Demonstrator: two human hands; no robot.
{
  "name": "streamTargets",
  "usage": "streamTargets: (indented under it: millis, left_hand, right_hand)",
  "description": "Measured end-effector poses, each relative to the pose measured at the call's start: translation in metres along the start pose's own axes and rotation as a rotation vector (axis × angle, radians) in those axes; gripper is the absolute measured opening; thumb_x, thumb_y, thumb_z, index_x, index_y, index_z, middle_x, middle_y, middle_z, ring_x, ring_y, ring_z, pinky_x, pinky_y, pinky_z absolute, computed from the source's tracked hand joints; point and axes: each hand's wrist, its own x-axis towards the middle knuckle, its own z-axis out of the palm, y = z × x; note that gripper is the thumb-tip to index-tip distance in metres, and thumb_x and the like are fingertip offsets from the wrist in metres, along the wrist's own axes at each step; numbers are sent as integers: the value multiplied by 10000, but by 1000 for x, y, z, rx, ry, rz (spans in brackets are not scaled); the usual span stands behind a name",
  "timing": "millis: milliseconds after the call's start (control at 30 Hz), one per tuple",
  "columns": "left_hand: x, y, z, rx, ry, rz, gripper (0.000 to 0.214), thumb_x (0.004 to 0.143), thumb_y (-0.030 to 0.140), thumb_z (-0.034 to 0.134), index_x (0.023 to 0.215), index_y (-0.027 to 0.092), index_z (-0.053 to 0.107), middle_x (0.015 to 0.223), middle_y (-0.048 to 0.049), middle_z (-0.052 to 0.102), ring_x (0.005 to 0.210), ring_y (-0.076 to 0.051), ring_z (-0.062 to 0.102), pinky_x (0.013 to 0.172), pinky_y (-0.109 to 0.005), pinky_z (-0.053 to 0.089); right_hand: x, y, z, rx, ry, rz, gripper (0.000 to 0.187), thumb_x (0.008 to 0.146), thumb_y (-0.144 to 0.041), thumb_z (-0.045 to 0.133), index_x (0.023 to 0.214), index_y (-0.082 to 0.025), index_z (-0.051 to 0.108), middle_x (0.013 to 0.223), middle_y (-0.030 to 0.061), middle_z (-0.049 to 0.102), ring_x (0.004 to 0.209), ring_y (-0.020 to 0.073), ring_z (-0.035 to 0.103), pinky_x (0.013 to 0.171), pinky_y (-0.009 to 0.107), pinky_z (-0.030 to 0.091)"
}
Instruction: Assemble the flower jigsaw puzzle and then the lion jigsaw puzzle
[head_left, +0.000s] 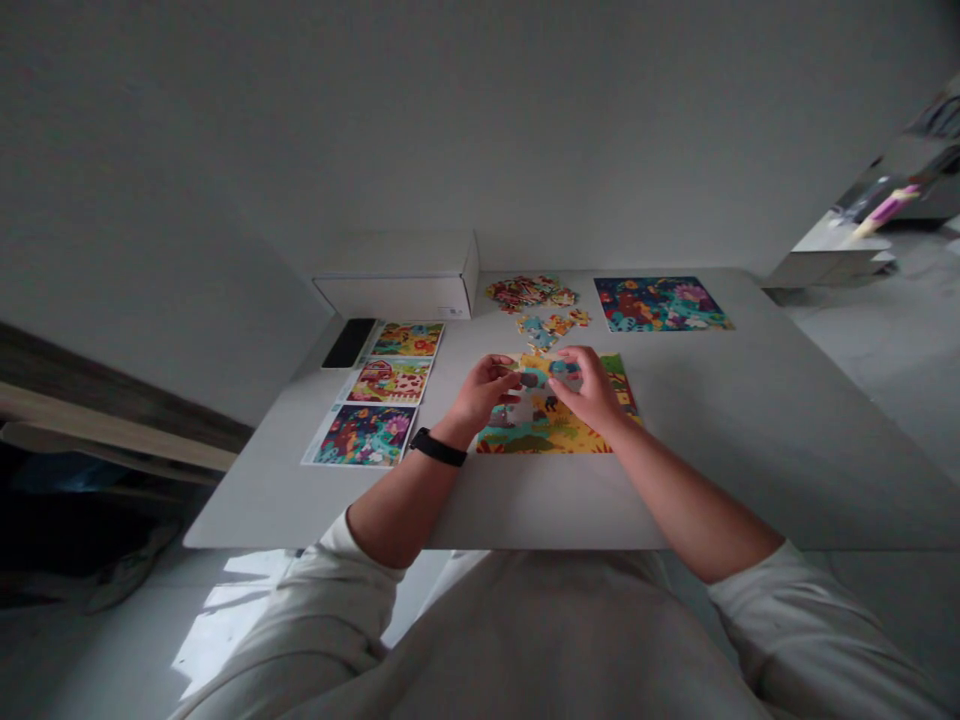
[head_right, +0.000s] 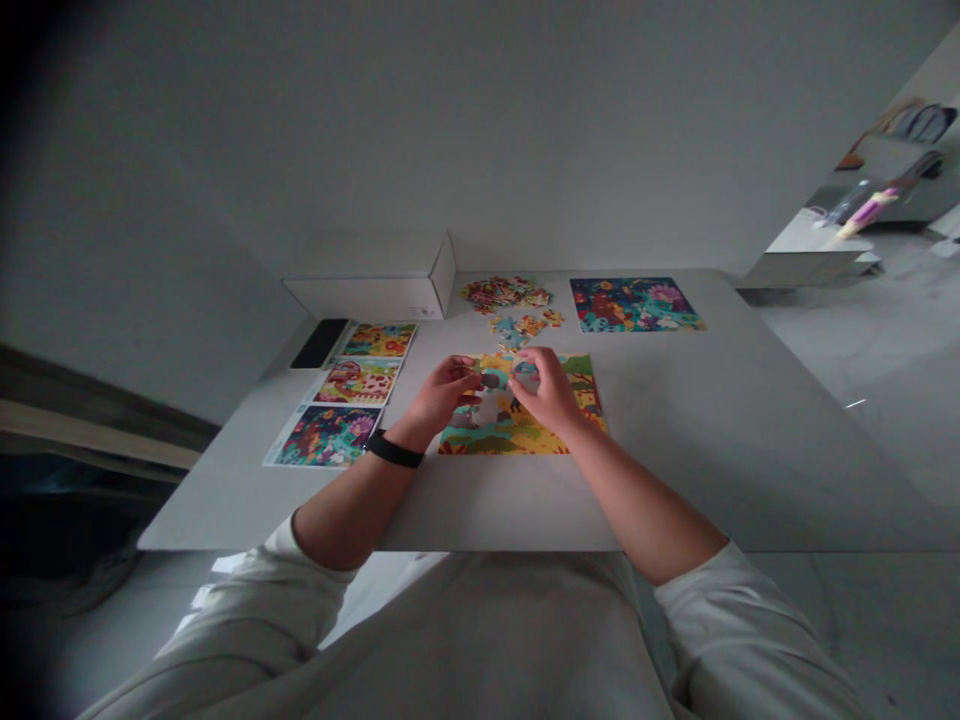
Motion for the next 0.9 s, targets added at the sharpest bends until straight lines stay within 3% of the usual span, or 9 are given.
streamTargets:
  millis: [167, 533, 633, 767, 833, 900]
  left_hand:
    - [-1, 2, -1, -4, -6, -9, 576, 690, 388, 984, 1090, 234, 599, 879, 11, 744, 758, -162, 736, 655, -261, 574]
    - [-1, 6, -5, 37, -60, -35, 559, 733, 378, 954, 1123, 235, 580, 906, 1, 729, 777, -166, 736, 680, -285, 596]
    - [5, 10, -15, 239, -24, 45, 464, 809, 366, 890, 1144, 230, 600, 934, -19, 726, 804, -175, 728, 689, -292, 583]
    - [11, 23, -36, 707, 130, 334, 268, 880, 272, 804, 1106, 212, 673, 1040, -60, 734, 911, -192, 713, 834, -337, 582]
    - [10, 29, -45, 896, 93, 418, 209, 900, 276, 785, 1089, 216, 721, 1104, -81, 739, 1003, -224, 710, 953, -383, 570]
    - [8, 32, -50, 1023, -19, 454, 186, 900, 303, 797, 1070, 235, 766, 1150, -91, 744, 1108, -264, 700, 1065, -422, 534]
  right_hand:
    - [0, -11, -7, -205, -65, -261, 421, 906, -225, 749, 1303, -292, 624, 1360, 138, 657, 1347, 361, 593, 1154, 585, 509]
    - [-1, -12, -5, -291, -158, -259, 410, 884, -183, 764, 1268, -283, 661, 1306, 127, 678, 1292, 352, 626, 1148, 559, 512]
    - [-1, -10, -3, -284, -159, -250, 415, 877, -160, 749, 1264, -288, 671, 1294, 121, 681, 1290, 347, 630, 1150, 551, 513]
    - [-5, -5, 2, -287, -273, -267, 404, 864, -154, 758, 1241, -290, 705, 1287, 107, 694, 1267, 330, 651, 1122, 523, 530]
    - [-8, -3, 6, -309, -347, -276, 386, 850, -153, 772, 1211, -283, 734, 1256, 102, 707, 1213, 321, 674, 1087, 511, 545]
    - [-11, -1, 10, -336, -393, -274, 360, 842, -155, 784, 1180, -279, 763, 1214, 95, 718, 1160, 311, 686, 1063, 502, 552]
